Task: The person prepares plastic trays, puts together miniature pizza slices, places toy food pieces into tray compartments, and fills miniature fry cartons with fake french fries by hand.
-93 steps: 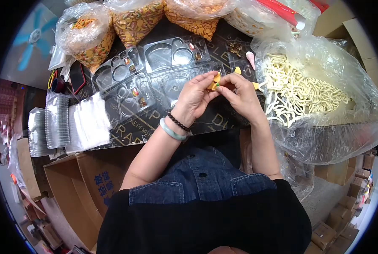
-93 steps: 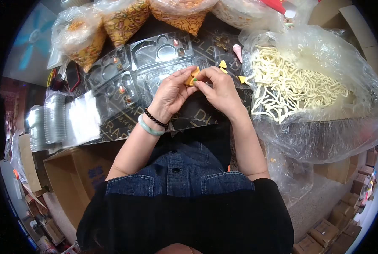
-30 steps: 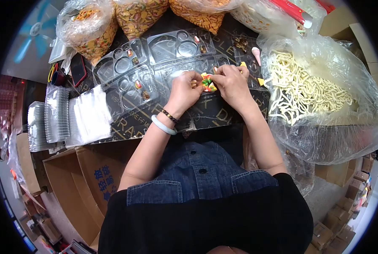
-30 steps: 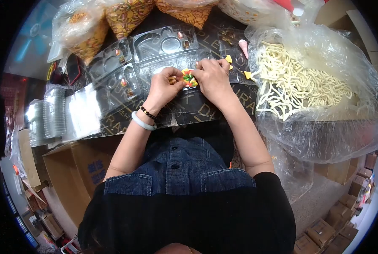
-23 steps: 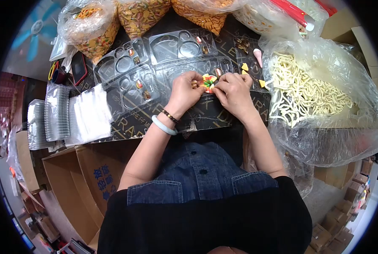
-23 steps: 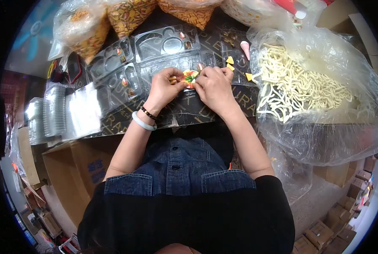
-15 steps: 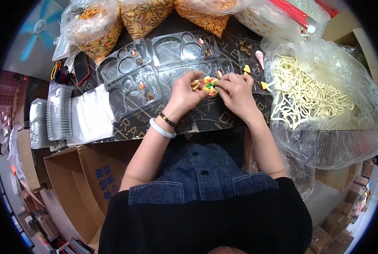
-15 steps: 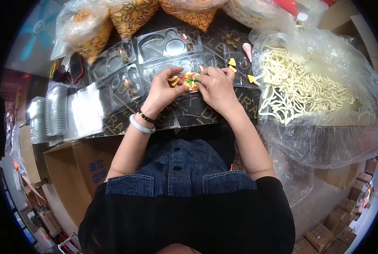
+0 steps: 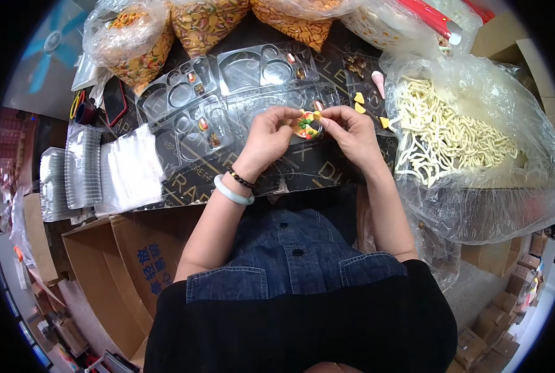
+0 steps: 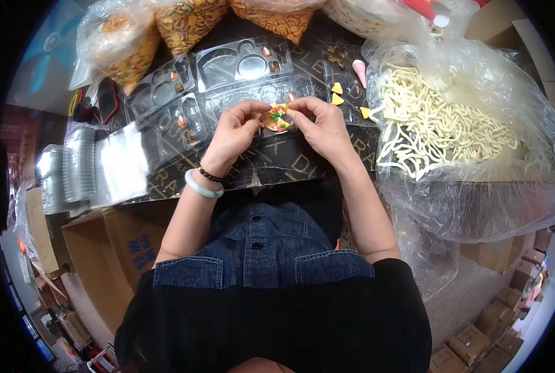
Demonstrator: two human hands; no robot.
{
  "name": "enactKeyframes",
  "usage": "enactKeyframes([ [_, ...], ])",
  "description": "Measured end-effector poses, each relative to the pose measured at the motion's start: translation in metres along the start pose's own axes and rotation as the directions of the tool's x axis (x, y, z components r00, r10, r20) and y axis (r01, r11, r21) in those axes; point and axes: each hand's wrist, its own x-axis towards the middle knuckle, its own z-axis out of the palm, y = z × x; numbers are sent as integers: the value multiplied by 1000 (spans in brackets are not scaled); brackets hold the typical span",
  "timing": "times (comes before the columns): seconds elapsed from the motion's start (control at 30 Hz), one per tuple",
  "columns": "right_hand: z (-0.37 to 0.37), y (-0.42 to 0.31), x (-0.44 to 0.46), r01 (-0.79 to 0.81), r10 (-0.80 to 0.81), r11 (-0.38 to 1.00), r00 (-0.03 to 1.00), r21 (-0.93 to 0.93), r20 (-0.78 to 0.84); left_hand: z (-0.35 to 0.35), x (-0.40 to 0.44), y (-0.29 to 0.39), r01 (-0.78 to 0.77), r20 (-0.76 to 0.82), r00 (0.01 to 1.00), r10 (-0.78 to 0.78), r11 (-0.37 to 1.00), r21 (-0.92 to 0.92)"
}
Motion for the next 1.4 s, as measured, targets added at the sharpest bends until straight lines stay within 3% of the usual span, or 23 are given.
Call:
enactKeyframes([
  [0.07,-5,5,0,260,-264,923,964,-283,23,0,4,-10,-193,-78,970,229,928,319],
  [0.1,-6,6,1,258,-263,924,965,-284,22,1,6,-13,-192,-78,971,228,928,318],
  [0.17,-8,8,2,426,-439,775,894,-467,89,2,9,-17,-239,-99,940,326,838,490],
  [0.3,-9,-1,-1,418,-499,622,863,-662,76,2,8,-10,-264,-52,925,377,735,624],
  [0.37,-6,-9,-1,376,-458,417,874,-828,166,4,8,-8,-253,-45,928,369,714,653],
  [0.47,6,-8,6,347,-310,453,925,-821,219,4,9,-10,-273,-38,921,388,712,648],
  [0.5,4,-6,8,345,-312,452,925,-822,217,4,9,-9,-275,-35,921,389,710,648],
  [0.57,-3,-1,11,387,-425,628,897,-675,119,3,7,-8,-269,-53,911,408,689,673],
  [0.73,-6,1,6,474,-390,559,874,-680,289,0,7,-13,-313,-10,883,469,605,732],
  [0.83,4,5,6,422,-429,467,877,-777,218,-1,8,-13,-357,36,857,515,540,763],
  [0.9,11,11,5,420,-452,476,870,-772,195,-2,8,-14,-373,56,849,526,520,768],
  [1.17,14,15,-5,398,-488,528,865,-750,115,-5,9,-6,-258,11,941,339,694,673],
  [1.4,18,8,-13,402,-488,380,852,-833,188,-3,14,-11,-203,-64,948,312,749,631],
])
